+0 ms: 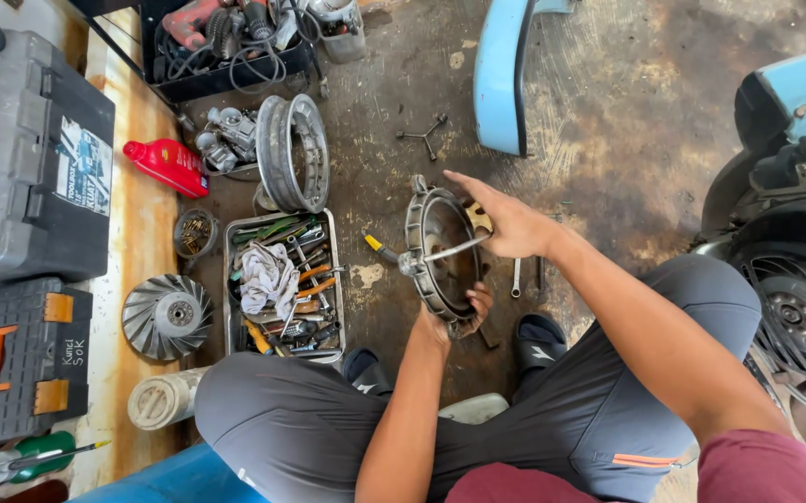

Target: Disassembling a motorcycle engine component using various hand tools

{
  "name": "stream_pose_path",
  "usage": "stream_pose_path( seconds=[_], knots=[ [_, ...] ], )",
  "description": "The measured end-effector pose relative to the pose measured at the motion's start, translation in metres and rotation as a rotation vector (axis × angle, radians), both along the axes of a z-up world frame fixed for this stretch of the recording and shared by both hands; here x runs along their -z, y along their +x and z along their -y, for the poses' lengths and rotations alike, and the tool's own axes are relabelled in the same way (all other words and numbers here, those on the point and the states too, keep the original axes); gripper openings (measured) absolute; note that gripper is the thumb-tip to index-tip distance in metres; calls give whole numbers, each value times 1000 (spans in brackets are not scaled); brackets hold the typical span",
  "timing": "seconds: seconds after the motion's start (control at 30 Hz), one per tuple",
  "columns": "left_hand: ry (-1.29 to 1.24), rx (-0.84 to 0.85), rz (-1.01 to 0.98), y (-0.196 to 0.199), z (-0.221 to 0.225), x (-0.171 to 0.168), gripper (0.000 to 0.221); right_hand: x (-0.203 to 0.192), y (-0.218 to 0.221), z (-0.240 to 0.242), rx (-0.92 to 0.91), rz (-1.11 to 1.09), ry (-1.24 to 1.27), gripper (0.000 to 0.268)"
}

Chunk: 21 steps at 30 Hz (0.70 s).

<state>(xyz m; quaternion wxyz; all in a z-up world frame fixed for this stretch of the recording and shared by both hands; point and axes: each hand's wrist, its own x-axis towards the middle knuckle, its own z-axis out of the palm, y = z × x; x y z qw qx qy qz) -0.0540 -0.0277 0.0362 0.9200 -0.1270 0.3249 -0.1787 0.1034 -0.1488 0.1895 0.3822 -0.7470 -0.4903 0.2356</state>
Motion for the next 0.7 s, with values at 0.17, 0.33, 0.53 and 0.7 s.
stream_pose_path(
  seconds=[0.17, 0.33, 0.53, 0.7],
  knots=[
    [-31, 63, 6, 3, 10, -20, 36, 10, 8, 4, 17, -103, 76, 84],
    [-47, 104, 9, 2, 12, -46, 38, 14, 12, 1, 14, -227, 85, 82],
    [122, 159, 1, 2, 6, -80, 40, 26, 14, 1, 102, -503, 332, 88],
    [1238, 298, -18, 5, -6, -95, 104, 37, 10, 0, 403, -625, 543, 76]
  ],
)
